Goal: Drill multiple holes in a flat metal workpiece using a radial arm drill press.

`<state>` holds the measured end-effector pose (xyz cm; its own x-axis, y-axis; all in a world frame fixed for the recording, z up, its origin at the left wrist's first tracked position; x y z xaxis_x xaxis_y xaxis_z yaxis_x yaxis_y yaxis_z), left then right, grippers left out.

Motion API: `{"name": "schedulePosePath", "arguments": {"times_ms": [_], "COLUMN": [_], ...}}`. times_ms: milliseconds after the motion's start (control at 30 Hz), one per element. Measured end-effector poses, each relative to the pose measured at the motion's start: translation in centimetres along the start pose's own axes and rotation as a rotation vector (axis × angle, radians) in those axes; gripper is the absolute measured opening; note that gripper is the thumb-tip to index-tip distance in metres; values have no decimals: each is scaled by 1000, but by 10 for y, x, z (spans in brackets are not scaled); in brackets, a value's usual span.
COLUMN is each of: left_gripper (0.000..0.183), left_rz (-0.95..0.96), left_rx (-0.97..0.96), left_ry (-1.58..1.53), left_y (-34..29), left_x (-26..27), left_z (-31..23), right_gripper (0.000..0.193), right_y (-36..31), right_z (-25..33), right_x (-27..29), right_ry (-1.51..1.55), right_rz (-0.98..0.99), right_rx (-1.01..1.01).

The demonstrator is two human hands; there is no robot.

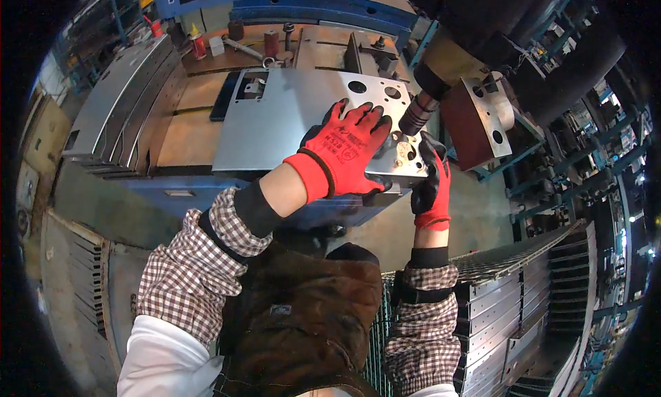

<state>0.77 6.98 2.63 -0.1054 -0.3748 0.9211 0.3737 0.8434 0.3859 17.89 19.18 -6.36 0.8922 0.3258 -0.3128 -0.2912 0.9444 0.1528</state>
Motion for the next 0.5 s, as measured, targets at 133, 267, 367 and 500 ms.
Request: {"name": "schedulePosePath", "arguments": {"times_ms": [133, 267, 367, 500], "left_gripper": [102, 102, 102, 102], "left_rz": [15, 33, 6, 6], "left_rx": [2, 16, 0, 10], "left_ry": [-15, -22, -13, 2], "left_y": [1, 0, 2, -2], "left_x": [1, 1, 0, -1], "left_z": [-1, 1, -1, 1], "right_gripper": [36, 35, 40, 25], "right_y": [-1, -7, -8, -3], "right_z": [1, 2, 6, -4], "right_x": [7, 5, 10, -12], "right_ry": [-177, -317, -448, 215], "right_rz": [24, 14, 14, 112], "right_rx": [127, 224, 274, -164]}}
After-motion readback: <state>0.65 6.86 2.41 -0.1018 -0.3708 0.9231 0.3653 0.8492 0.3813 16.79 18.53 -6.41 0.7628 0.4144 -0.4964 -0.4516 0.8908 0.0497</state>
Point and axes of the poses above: each hand's wrist, its own y-axis towards the middle knuckle, its own x-axis out of the back of the hand, z = x × y, the point moved 7 cm from there along y, towards the middle knuckle, and after that the axes turned 9 degrees about -x, right-handed, at the moved point
